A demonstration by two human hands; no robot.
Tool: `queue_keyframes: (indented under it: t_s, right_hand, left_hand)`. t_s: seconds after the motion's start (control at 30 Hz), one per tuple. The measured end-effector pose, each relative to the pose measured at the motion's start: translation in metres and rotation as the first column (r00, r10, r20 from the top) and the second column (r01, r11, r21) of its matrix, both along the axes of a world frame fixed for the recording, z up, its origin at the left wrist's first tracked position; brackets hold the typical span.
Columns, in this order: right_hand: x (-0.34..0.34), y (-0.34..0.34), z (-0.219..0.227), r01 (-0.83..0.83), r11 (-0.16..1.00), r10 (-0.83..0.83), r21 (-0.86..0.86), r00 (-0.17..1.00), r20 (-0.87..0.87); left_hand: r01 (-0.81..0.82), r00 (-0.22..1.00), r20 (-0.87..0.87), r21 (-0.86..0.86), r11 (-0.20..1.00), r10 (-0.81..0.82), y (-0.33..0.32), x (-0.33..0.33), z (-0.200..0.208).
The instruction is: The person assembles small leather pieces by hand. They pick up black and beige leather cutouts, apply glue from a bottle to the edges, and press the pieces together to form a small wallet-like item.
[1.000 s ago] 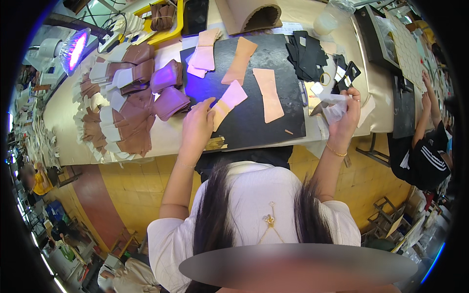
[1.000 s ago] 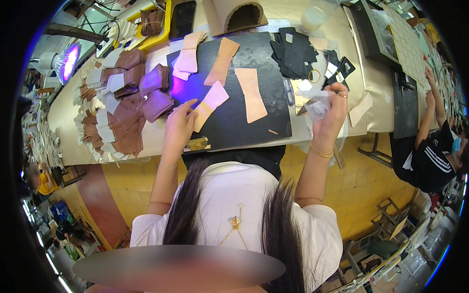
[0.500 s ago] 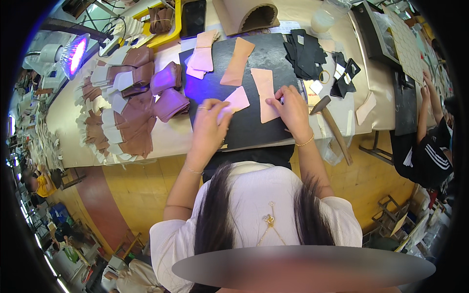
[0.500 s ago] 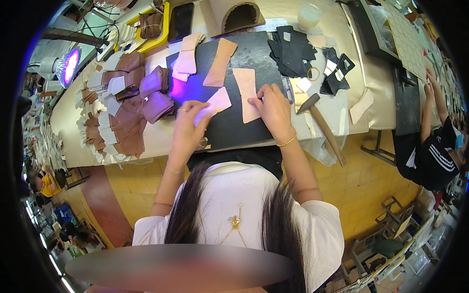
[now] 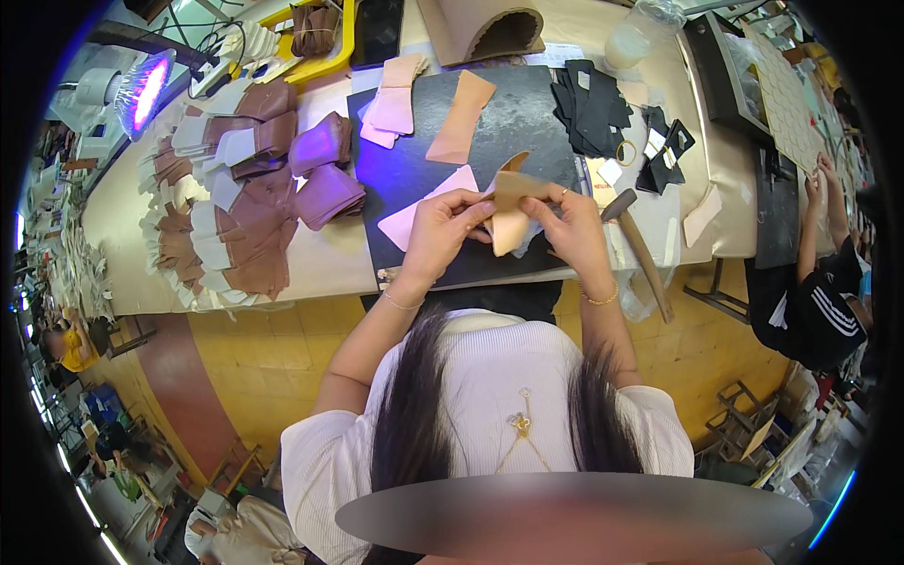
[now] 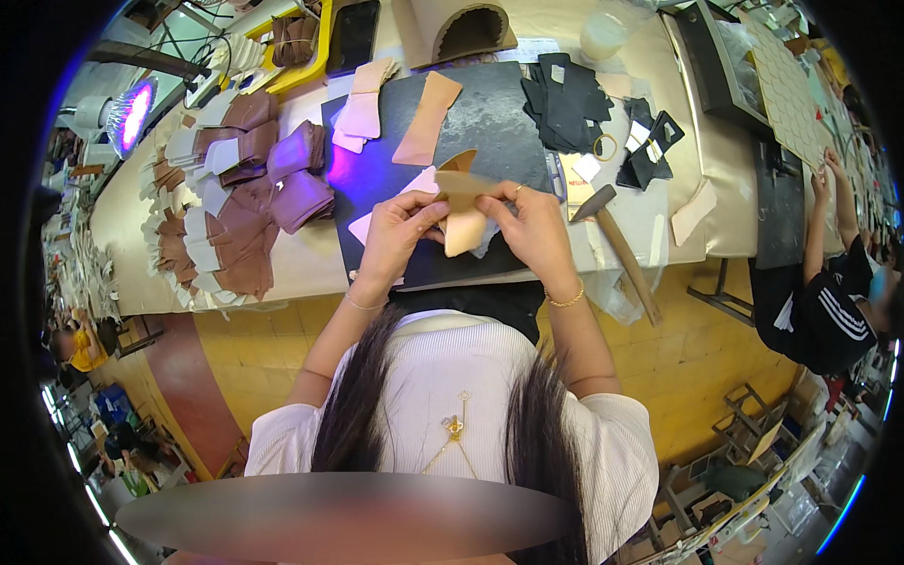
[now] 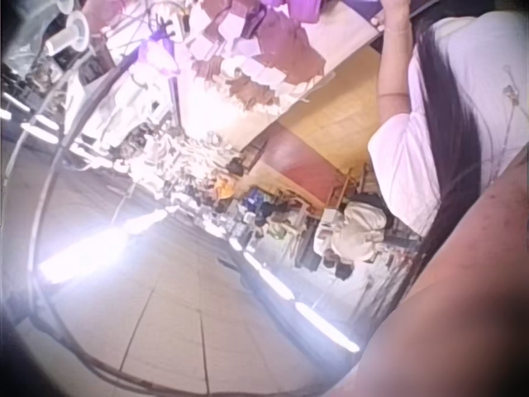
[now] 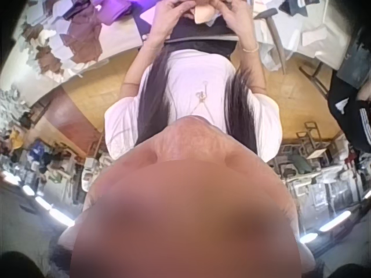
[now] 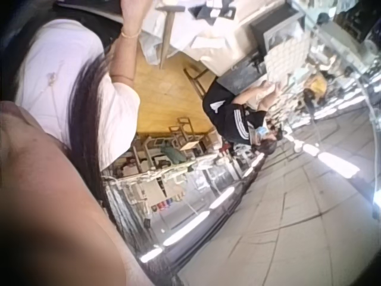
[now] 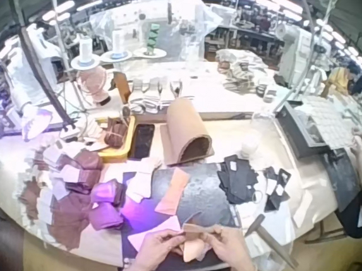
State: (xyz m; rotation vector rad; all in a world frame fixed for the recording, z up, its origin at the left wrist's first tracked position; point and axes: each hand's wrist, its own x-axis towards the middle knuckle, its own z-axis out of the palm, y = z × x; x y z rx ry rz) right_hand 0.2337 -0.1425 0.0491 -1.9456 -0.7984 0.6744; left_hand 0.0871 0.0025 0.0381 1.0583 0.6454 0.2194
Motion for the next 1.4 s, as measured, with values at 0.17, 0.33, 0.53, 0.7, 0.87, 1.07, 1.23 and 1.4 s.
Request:
queue_keyframes:
  t_s: [0.17, 0.33, 0.53, 0.7, 0.87, 1.07, 1.23, 1.4]
  right_hand:
    - [0.018, -0.01, 0.004, 0.102, 0.994, -0.089, 0.045, 0.969, -0.233]
    - [-0.006, 0.009, -0.007, 0.159, 0.977, -0.019, 0.141, 0.727, -0.686]
    - [-0.048, 0.039, -0.001, -0.25, 0.908, 0.247, -0.337, 0.968, -0.053]
    - [-0.024, 0.028, 0.017, -0.075, 0.996, 0.052, -0.057, 0.942, -0.333]
    - [-0.006, 0.032, 0.016, 0.105, 0.936, 0.017, 0.337, 0.94, -0.34]
    - [-0.008, 0.038, 0.02, 0.032, 0.978, 0.059, 0.207, 0.905, -0.421]
    - [-0.004, 0.037, 0.012, 0.008, 0.971, 0.14, 0.238, 0.789, -0.599]
    - [0.025, 0.024, -0.002, 0.073, 0.992, -0.069, 0.104, 0.997, -0.045]
  left_hand:
    - [-0.177, 0.98, -0.057, 0.167, 0.97, 0.188, 0.032, -0.037, 0.008]
    - [-0.398, 0.917, 0.058, 0.17, 0.902, 0.394, 0.06, -0.07, 0.024]
    - [-0.346, 0.937, 0.173, 0.563, 0.751, 0.302, 0.051, -0.064, 0.035]
    - [-0.178, 0.969, 0.07, 0.864, 0.471, 0.238, 0.039, -0.06, 0.051]
    - [-0.256, 0.967, 0.171, 0.664, 0.703, 0.19, 0.029, -0.042, 0.049]
    - [-0.08, 0.996, 0.055, 0.168, 0.983, 0.072, 0.024, -0.041, 0.046]
    - [0.003, 0.981, 0.194, 0.092, 0.996, -0.021, 0.012, -0.029, 0.041]
    - [0.17, 0.981, -0.174, 0.557, 0.813, -0.087, 0.006, -0.018, 0.022]
